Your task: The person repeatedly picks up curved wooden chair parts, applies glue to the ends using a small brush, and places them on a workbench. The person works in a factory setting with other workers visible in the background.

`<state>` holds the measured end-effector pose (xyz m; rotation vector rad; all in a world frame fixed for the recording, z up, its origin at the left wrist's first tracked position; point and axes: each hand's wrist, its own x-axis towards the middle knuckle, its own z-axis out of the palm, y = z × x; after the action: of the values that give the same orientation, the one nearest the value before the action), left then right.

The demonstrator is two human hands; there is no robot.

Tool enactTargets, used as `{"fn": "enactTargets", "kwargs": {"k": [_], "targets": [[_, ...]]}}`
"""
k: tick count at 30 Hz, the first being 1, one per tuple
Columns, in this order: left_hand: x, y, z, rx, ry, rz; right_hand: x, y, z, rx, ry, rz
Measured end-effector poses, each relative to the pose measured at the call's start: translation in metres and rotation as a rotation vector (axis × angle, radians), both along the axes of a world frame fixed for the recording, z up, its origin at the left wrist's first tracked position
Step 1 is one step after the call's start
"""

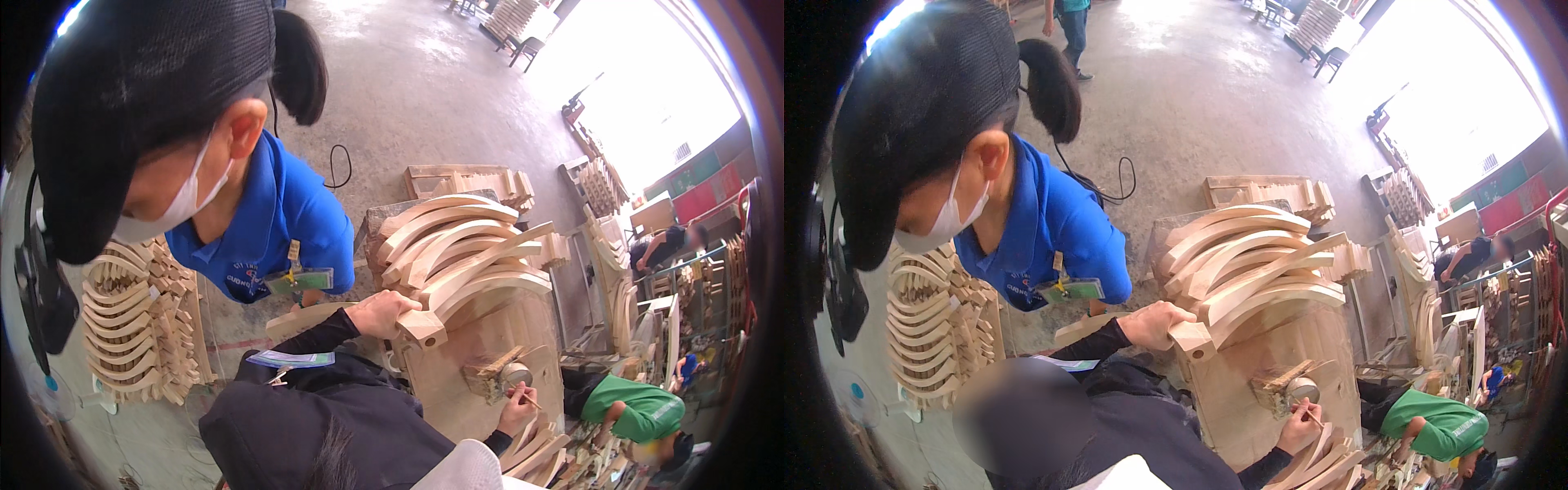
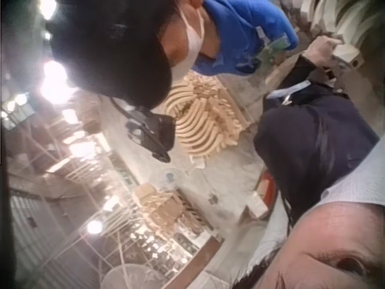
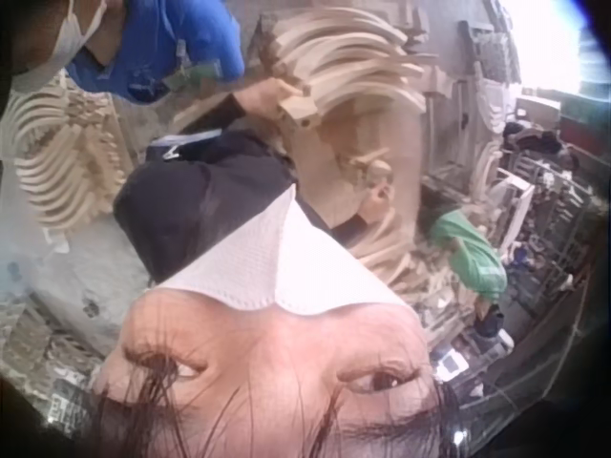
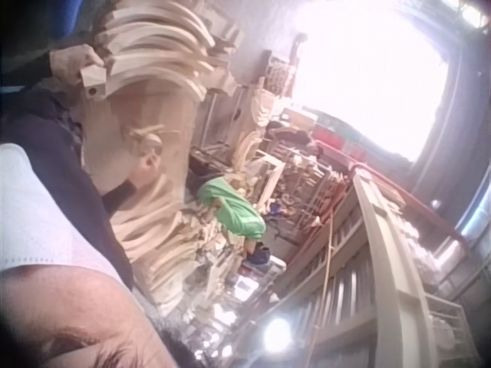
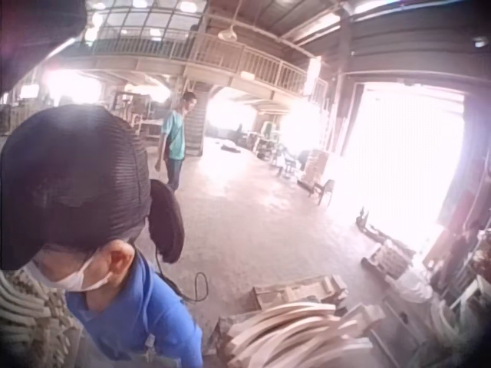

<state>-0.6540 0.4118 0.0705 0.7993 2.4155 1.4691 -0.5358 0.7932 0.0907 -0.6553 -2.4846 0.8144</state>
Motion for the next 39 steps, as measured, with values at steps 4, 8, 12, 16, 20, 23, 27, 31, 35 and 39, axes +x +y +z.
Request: {"fn": "enactTargets", "kwargs": {"k": [4,8,12,16,20,23,27,31,35,39], "targets": [[0.002,-0.003,0.001,0.034,0.008,0.026,0.001,-0.002,0.001,0.028,-0.016,-0.017],[0.001,-0.005,0.004,0.051,-0.039,-0.011,0.002,0.001,-0.002,0.009,-0.003,-0.017],[0.002,-0.004,0.006,0.02,-0.02,0.001,0.0,-0.005,0.003,0.03,-0.028,-0.031],[0.002,-0.006,0.009,0.04,-0.034,0.019,-0.001,-0.002,0.002,0.024,-0.017,-0.014],[0.005,-0.009,0.005,0.034,-0.025,0.049,-0.003,-0.002,0.002,0.022,-0.021,-0.014],[0.004,-0.011,0.009,0.015,-0.037,0.029,-0.002,0.001,0.001,0.021,-0.026,-0.009],[0.004,-0.011,0.004,0.066,0.003,0.031,0.0,-0.002,0.005,0.022,-0.021,-0.009],[0.005,-0.009,0.0,0.071,0.019,0.042,0.001,0.0,0.003,0.04,-0.026,-0.007],[0.005,-0.009,0.007,0.091,0.017,0.025,0.001,-0.001,0.003,0.006,-0.011,-0.002],[0.005,-0.009,0.007,0.091,0.003,0.026,-0.001,0.004,0.0,0.019,-0.015,0.012]]}}
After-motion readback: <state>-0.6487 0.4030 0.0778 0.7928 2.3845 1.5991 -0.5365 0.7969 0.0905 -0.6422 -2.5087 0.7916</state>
